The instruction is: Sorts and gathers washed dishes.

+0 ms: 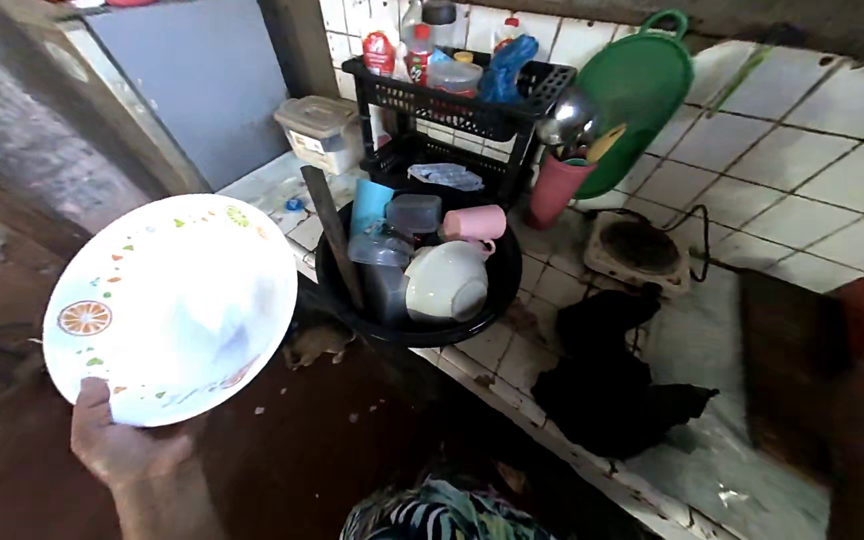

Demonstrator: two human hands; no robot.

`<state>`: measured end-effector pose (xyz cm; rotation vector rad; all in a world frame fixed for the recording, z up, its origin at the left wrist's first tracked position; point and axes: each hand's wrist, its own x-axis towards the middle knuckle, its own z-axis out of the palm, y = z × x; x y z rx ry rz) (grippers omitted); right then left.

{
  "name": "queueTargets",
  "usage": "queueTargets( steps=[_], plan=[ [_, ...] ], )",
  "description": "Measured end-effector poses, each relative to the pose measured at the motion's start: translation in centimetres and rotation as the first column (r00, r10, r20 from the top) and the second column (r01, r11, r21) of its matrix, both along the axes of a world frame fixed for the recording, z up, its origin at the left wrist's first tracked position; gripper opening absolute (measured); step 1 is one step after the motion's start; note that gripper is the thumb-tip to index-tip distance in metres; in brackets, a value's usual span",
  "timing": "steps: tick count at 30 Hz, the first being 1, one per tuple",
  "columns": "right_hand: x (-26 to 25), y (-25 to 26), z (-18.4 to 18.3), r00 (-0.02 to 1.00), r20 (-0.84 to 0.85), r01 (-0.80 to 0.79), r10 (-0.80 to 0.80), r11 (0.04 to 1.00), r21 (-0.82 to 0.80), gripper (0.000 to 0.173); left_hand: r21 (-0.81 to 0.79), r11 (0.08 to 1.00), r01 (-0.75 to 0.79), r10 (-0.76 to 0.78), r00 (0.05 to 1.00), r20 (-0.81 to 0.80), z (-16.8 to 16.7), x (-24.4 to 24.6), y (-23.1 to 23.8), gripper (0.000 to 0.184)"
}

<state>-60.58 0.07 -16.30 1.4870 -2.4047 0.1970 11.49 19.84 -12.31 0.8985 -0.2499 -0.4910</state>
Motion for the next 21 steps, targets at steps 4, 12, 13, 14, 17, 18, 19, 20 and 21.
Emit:
queueTargets(
  steps=[4, 12, 13, 14, 17, 18, 19, 20, 21],
  plan=[
    [17.2, -6.3, 6.7, 0.691, 0.396, -0.651, 0.605, 0.759, -0.023, 0.064, 0.019, 1.000, -0.011, 0.011, 1.000, -0.007, 0.5, -1.0, 0.4, 0.045],
    [44.3, -15.7, 4.9, 0.099, 0.707, -0.994, 0.700, 0.035, 0.105, 0.044, 0.129, 0.986, 0.102, -0.082, 0.985, -0.148, -0.3, -2.6, 1.0, 0.045],
    [45.5, -16.6, 4.8, 0.160, 0.721, -0.977, 0.674, 0.004, 0.214, 0.042, 0.170, 0.980, 0.102, -0.074, 0.984, -0.163, -0.6, -2.5, 1.6, 0.044],
    [46.4, -17.3, 4.8, 0.214, 0.724, -0.950, 0.655, -0.032, 0.309, 0.039, 0.194, 0.976, 0.101, -0.065, 0.981, -0.183, -1.0, -2.3, 2.1, 0.044],
    [47.5, -18.4, 4.9, 0.301, 0.737, -0.876, 0.605, -0.130, 0.464, 0.031, 0.249, 0.963, 0.106, -0.044, 0.968, -0.245, -2.2, -1.7, 3.7, 0.042],
    [47.6, -18.4, 4.9, 0.315, 0.739, -0.864, 0.595, -0.142, 0.483, 0.029, 0.260, 0.959, 0.117, -0.043, 0.961, -0.272, -2.5, -1.5, 4.1, 0.041],
    [47.6, -18.2, 4.9, 0.320, 0.741, -0.860, 0.590, -0.147, 0.488, 0.027, 0.265, 0.955, 0.131, -0.047, 0.952, -0.303, -2.8, -1.4, 4.4, 0.040],
    [47.6, -18.1, 4.9, 0.313, 0.742, -0.863, 0.593, -0.148, 0.483, 0.027, 0.277, 0.951, 0.140, -0.043, 0.943, -0.330, -2.9, -1.4, 4.6, 0.039],
    [47.5, -18.1, 5.0, 0.293, 0.746, -0.874, 0.598, -0.148, 0.462, 0.027, 0.284, 0.947, 0.150, -0.043, 0.935, -0.352, -3.0, -1.4, 4.6, 0.039]
  ],
)
